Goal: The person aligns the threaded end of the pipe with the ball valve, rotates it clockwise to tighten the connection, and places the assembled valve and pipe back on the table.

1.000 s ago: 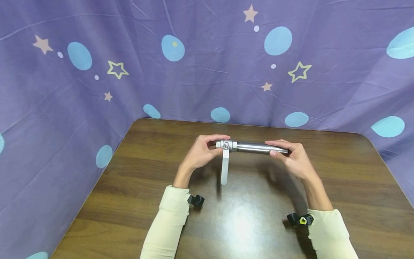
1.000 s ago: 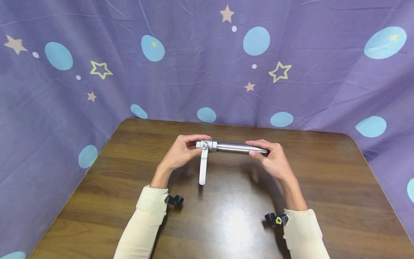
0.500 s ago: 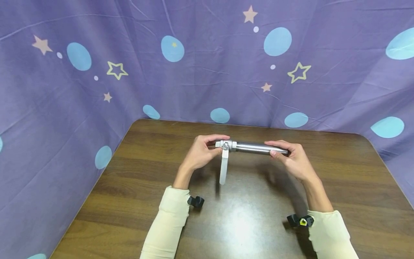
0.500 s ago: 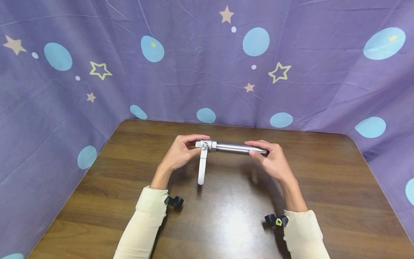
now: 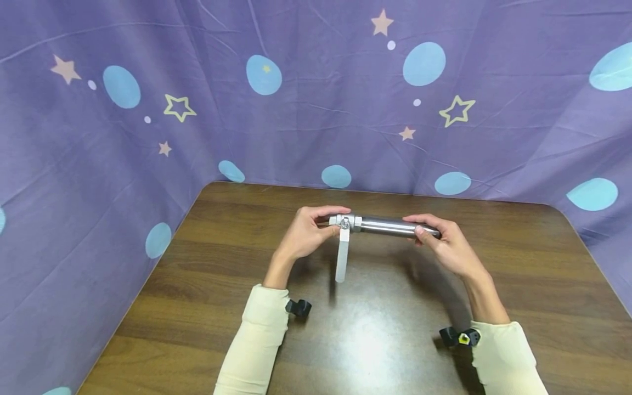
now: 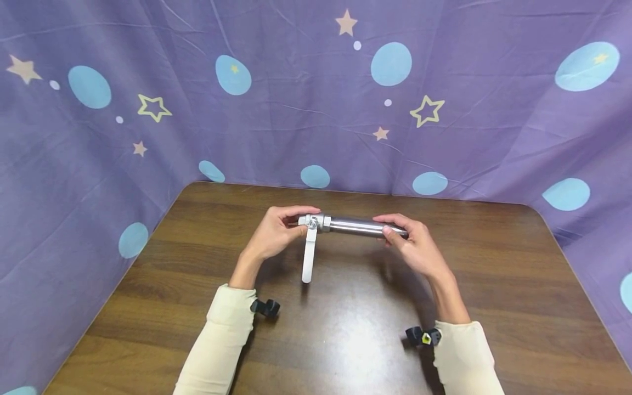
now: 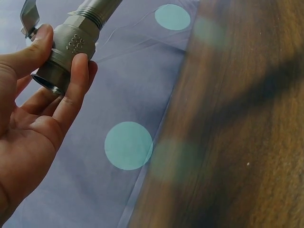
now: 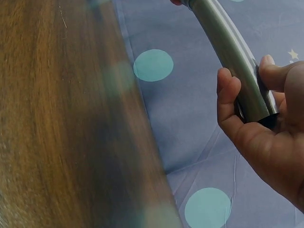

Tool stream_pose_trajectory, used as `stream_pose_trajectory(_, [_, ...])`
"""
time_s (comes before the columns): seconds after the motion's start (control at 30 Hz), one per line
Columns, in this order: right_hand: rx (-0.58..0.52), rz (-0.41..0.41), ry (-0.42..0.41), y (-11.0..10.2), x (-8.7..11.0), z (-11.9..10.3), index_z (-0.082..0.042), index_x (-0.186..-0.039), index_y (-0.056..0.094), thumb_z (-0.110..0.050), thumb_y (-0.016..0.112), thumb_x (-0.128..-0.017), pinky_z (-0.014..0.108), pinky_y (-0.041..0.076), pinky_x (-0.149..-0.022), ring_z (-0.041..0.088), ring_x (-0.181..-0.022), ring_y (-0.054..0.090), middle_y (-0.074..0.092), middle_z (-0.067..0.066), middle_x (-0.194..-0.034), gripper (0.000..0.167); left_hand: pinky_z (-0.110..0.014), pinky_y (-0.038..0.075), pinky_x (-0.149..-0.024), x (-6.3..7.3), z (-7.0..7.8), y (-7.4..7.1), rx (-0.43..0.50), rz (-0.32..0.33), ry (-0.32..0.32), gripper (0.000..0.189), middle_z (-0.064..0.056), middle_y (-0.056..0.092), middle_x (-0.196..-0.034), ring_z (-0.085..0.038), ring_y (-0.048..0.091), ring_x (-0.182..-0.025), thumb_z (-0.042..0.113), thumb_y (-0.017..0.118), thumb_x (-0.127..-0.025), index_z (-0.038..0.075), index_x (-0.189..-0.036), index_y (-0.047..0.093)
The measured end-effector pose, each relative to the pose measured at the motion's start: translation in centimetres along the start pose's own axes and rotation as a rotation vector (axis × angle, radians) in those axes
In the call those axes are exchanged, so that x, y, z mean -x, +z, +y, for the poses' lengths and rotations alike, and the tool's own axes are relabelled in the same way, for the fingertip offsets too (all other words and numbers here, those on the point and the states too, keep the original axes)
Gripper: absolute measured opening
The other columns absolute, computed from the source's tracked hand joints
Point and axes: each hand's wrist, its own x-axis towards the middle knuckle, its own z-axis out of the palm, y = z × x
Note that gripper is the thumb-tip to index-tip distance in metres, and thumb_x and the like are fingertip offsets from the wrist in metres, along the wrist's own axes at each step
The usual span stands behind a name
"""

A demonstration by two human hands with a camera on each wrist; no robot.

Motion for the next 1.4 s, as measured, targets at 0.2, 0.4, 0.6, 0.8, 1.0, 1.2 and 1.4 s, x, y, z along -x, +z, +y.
stream_pose_trajectory(0.2, [-0.026,-0.031,0.005,-0.01,0.08,-0.04,0.005,-0.133,0.068,0.001,0.055,-0.108,0.019,0.057,-0.069,0.01,-0.077,0.071,0.074,0.005,-0.09,0.028,-0.025,0.064,-0.083,0.03,0.07,-0.12,0.014,-0.001,0.005,0.041,-0.018,0.078,-0.127,-0.019,0.073,-0.097,-0.012,0.073,-0.088,0.002,-0.127,0.077])
stream_pose_trajectory(0.4, [-0.037,-0.05,0.006,-0.14,0.22,-0.15,0.002,-0.137,0.064,0.003,0.067,-0.101,0.019,0.058,-0.073,0.004,-0.084,0.069,0.074,0.003,-0.101,0.036,-0.023,0.062,-0.079,0.04,0.21,-0.2,0.028,0.015,0.007,0.04,-0.02,0.078,-0.123,-0.016,0.074,-0.093,-0.011,0.074,-0.089,0.0,-0.127,0.076])
stream_pose_trajectory(0.6, [-0.069,-0.025,0.046,-0.16,0.27,-0.05,0.001,-0.132,0.059,0.009,0.071,-0.095,0.02,0.059,-0.073,0.005,-0.089,0.072,0.072,0.005,-0.105,0.04,-0.02,0.059,-0.077,-0.04,0.3,-0.18,0.043,0.029,0.009,0.041,-0.022,0.077,-0.127,-0.012,0.072,-0.094,-0.012,0.072,-0.089,-0.002,-0.128,0.075])
stream_pose_trajectory(0.8, [-0.089,0.048,0.037,0.11,0.04,-0.06,0.003,-0.129,0.063,0.014,0.071,-0.092,0.018,0.054,-0.065,0.002,-0.083,0.065,0.068,-0.008,-0.104,0.039,-0.023,0.059,-0.078,-0.06,0.52,-0.18,0.051,0.029,0.007,0.044,-0.02,0.076,-0.13,-0.016,0.073,-0.099,-0.013,0.072,-0.087,-0.001,-0.129,0.075])
stream_pose_trajectory(1.0, [-0.093,0.083,0.011,0.34,0.06,-0.15,0.004,-0.127,0.065,0.015,0.074,-0.089,0.019,0.049,-0.061,0.004,-0.077,0.057,0.065,-0.006,-0.1,0.04,-0.028,0.062,-0.089,-0.08,0.6,-0.19,0.035,0.035,0.019,0.048,-0.017,0.076,-0.132,-0.02,0.074,-0.107,-0.014,0.072,-0.085,0.001,-0.13,0.075])
stream_pose_trajectory(1.2, [-0.095,0.12,-0.002,0.34,0.12,0.0,0.005,-0.124,0.067,0.017,0.075,-0.087,0.019,0.048,-0.057,0.003,-0.074,0.057,0.066,-0.009,-0.098,0.04,-0.026,0.062,-0.085,0.11,0.85,-0.33,0.004,0.019,-0.002,0.046,-0.014,0.078,-0.128,-0.019,0.076,-0.101,-0.012,0.076,-0.085,0.006,-0.127,0.078])
stream_pose_trajectory(1.4, [-0.098,0.14,0.005,0.31,-0.02,0.18,0.007,-0.124,0.068,0.019,0.074,-0.086,0.019,0.047,-0.056,0.001,-0.077,0.056,0.067,-0.012,-0.1,0.041,-0.027,0.063,-0.079,0.03,0.82,-0.36,-0.006,0.018,0.003,0.046,-0.014,0.079,-0.126,-0.019,0.076,-0.096,-0.011,0.077,-0.085,0.006,-0.128,0.078])
